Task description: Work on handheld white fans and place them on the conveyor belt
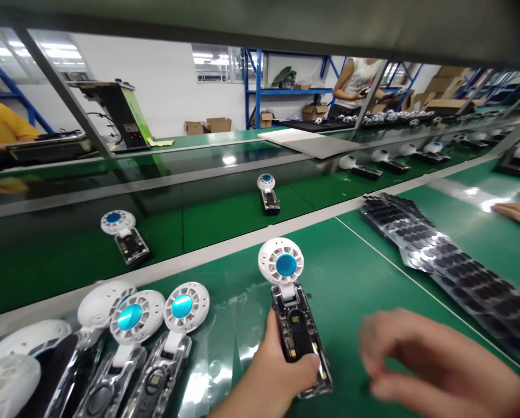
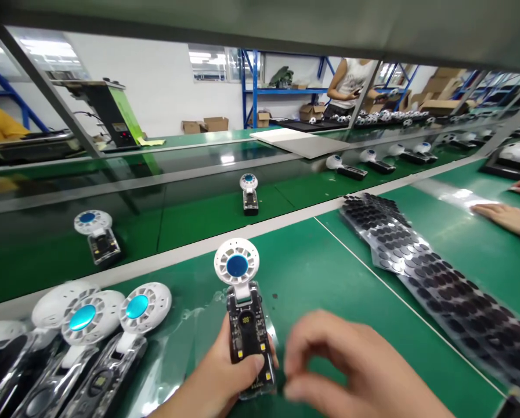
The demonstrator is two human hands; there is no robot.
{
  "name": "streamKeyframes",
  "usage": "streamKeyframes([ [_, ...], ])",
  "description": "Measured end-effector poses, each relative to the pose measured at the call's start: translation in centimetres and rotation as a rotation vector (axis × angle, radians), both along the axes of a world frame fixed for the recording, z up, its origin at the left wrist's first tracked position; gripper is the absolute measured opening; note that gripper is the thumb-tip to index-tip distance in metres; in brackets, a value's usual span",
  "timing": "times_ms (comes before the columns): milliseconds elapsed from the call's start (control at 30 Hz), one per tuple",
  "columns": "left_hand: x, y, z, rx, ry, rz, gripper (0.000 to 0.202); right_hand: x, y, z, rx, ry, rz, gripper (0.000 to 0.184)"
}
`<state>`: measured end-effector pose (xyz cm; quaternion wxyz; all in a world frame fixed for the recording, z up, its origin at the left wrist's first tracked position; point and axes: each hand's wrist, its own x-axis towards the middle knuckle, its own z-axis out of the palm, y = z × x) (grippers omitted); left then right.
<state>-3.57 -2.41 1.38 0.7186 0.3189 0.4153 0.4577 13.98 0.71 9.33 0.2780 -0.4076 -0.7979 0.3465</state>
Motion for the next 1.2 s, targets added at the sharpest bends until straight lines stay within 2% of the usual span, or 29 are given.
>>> streamKeyframes([
  [67,0.1,0.1,-0.1,0.008,0.021,0.001,0.059,-1.9,1.9,0.3,-0.089,0.042,0.030,0.004],
  [167,0.2,0.3,0.6,-0.010,0.078,0.031,0.053,-4.3,3.4,0.0,-0.185,0.073,0.014,0.012],
  [333,0.4,0.7,2.0,-0.122,0.108,0.044,0.063,-5.4,3.7,-0.9,-0.168,-0.014,-0.010,0.017],
  [400,0.4,0.6,1.7,-0.142,0.108,0.040,0.067,-5.4,3.9,-0.9,-0.152,-0.039,0.007,0.017],
  [600,0.2,0.1,-1.1,-0.068,0.004,0.058,0.080,-5.2,4.3,-0.8,-0.116,-0.126,0.090,0.019],
  [700,0.3,0.1,-1.2,-0.087,-0.032,0.065,0.092,-5.0,4.0,-0.9,-0.053,-0.152,0.125,0.020],
  [800,0.4,0.2,-0.3,-0.118,-0.029,0.058,0.103,-5.1,3.8,-0.9,0.024,-0.172,0.146,0.018],
  [867,0.4,0.3,0.4,-0.124,-0.003,0.060,0.104,-5.2,3.6,-0.9,0.086,-0.187,0.170,0.018],
  [1033,0.8,0.5,1.1,-0.079,-0.102,0.146,0.090,-5.3,3.1,-1.2,0.277,-0.201,0.193,0.025],
  [1133,0.9,0.6,0.5,-0.115,-0.151,0.154,0.070,-4.4,2.6,-2.0,0.415,-0.184,0.263,0.018],
  [1200,0.8,0.6,-0.1,-0.132,-0.166,0.133,0.065,-3.4,2.3,-2.8,0.461,-0.203,0.322,0.028],
])
